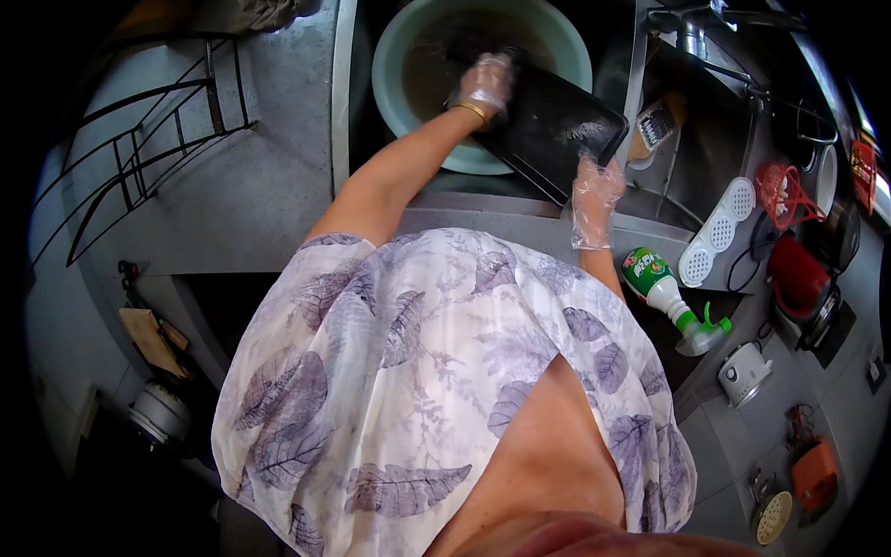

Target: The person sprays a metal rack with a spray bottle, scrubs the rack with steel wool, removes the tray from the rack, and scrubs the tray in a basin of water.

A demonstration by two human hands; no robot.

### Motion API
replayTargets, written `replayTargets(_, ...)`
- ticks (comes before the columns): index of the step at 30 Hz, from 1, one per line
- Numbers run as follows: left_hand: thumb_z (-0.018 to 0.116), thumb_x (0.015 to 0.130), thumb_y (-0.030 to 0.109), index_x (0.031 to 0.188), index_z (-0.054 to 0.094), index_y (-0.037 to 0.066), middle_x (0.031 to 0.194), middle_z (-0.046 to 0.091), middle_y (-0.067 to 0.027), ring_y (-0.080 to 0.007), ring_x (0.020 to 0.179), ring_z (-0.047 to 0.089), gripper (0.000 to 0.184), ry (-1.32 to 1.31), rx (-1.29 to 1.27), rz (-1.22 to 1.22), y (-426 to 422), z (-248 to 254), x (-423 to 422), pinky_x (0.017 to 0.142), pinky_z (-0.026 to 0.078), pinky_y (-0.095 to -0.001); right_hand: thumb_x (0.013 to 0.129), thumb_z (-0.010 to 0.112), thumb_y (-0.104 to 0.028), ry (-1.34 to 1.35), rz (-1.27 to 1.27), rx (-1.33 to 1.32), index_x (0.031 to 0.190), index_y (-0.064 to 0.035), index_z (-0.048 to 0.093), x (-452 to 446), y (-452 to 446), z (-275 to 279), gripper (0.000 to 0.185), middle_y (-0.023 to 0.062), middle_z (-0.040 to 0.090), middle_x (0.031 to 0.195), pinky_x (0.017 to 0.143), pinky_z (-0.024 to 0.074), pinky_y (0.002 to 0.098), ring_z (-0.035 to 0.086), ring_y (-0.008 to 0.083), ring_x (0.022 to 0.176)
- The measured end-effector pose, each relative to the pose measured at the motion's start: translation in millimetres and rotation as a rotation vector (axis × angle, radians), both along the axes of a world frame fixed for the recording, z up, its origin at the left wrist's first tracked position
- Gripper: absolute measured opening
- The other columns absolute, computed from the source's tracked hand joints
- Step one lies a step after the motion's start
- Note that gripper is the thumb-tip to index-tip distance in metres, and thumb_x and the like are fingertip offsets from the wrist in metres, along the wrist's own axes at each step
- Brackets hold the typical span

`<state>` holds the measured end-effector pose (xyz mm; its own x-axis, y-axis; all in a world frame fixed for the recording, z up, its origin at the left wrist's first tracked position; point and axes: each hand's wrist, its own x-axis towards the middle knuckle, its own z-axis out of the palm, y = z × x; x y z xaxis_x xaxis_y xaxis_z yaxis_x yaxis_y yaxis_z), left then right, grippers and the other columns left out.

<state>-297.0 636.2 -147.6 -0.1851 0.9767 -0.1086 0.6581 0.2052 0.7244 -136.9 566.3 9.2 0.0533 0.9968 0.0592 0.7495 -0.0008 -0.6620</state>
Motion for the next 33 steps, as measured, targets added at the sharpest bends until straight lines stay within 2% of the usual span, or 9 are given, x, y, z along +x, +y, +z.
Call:
replayTargets(6,0.05,0.082,0.026,0.091,0.06,0.003,0.092,0.06,-0.02,-0.038,0.089,0.056,0.026,-0.01,0.031,0.1,-0.7,8.4,-59.2,0.078,0.046,-0.043,0.075,0.056,-0.01,-0.025,-0.084,0.045,0.087,0.0096,0.058,11.4,4.6,-18.8,0.023,0.0264,0.059,0.071,0.065,0.0437,0.0418,0.058,0.0394,0.067)
replayTargets(8,0.054,0.079,0.025,0.094,0.059,0.005,0.095,0.058,-0.0214,-0.0373,0.093,0.055,0.026,0.023,-0.224,0.173,-2.8,18.6,-76.9,0.083,0.044,-0.0428,0.074,0.057,-0.011,-0.042,-0.122,0.042,0.087,0.01,0.057,15.1,7.2,-14.6,0.025,0.0267,0.059,0.072,0.065,0.0434,0.0421,0.057,0.0404,0.068)
replayTargets(13,0.06,0.074,0.014,0.103,0.055,0.007,0.102,0.056,-0.0181,-0.0296,0.098,0.055,0.03,0.649,-0.318,-0.186,-35.1,11.8,-71.7,0.086,0.044,-0.0383,0.074,0.061,-0.015,-0.049,-0.245,-0.063,0.088,0.0091,0.058,20.1,17.2,-3.7,0.028,0.0239,0.059,0.073,0.065,0.0428,0.0418,0.056,0.0396,0.067)
replayTargets(16,0.058,0.075,0.017,0.098,0.057,0.004,0.095,0.058,-0.0165,-0.0259,0.09,0.057,0.026,0.297,-0.238,0.097,-38.4,-85.3,-56.6,0.081,0.045,-0.0348,0.077,0.061,-0.019,0.122,-0.251,-0.162,0.091,0.0072,0.058,10.0,23.3,17.3,0.03,0.0177,0.059,0.075,0.068,0.043,0.0379,0.056,0.0319,0.07)
replayTargets(19,0.053,0.078,0.02,0.088,0.057,0.001,0.086,0.059,-0.017,-0.0293,0.079,0.057,0.022,0.095,-0.038,0.334,-23.6,-2.4,-46.5,0.072,0.046,-0.0373,0.08,0.06,-0.026,0.538,-0.285,-0.231,0.095,0.0044,0.058,22.6,19.4,8.9,0.034,0.011,0.058,0.079,0.071,0.0421,0.0315,0.053,0.0208,0.073)
replayTargets(22,0.056,0.076,0.016,0.088,0.059,0.001,0.085,0.059,-0.0167,-0.0307,0.077,0.057,0.019,-0.11,0.326,0.012,-24.6,66.1,-6.7,0.071,0.047,-0.0371,0.084,0.057,-0.036,0.49,-0.34,-0.19,0.097,0.0019,0.056,56.1,12.2,-46.8,0.04,0.0045,0.055,0.082,0.07,0.0402,0.0257,0.047,0.0125,0.075)
replayTargets(26,0.066,0.07,0.01,0.094,0.064,0.004,0.086,0.06,-0.0144,-0.0289,0.079,0.058,0.025,-0.561,0.493,-0.228,-20.9,106.6,68.6,0.072,0.048,-0.0358,0.089,0.051,-0.036,0.747,-0.394,-0.212,0.087,0.0023,0.055,34.7,22.9,-24.6,0.038,0.0017,0.053,0.077,0.065,0.0397,0.0284,0.046,0.0147,0.071)
replayTargets(32,0.059,0.075,0.014,0.087,0.065,0.003,0.085,0.06,-0.0155,-0.031,0.078,0.059,0.017,-0.28,0.562,-0.145,22.9,61.8,83.2,0.068,0.049,-0.0375,0.09,0.049,-0.026,0.062,-0.126,0.016,0.077,0.002,0.053,13.1,14.7,-7.7,0.031,0.0082,0.047,0.06,0.053,0.0368,0.0329,0.043,0.018,0.057)
replayTargets(33,0.057,0.076,0.015,0.084,0.065,0.003,0.083,0.061,-0.0158,-0.0314,0.078,0.059,0.016,-0.104,0.352,-0.12,28.7,50.0,68.1,0.068,0.049,-0.0384,0.089,0.049,-0.024,0.118,-0.118,-0.021,0.078,0.0019,0.052,11.1,12.4,-9.1,0.028,0.0113,0.045,0.058,0.05,0.0363,0.0343,0.043,0.0212,0.053)
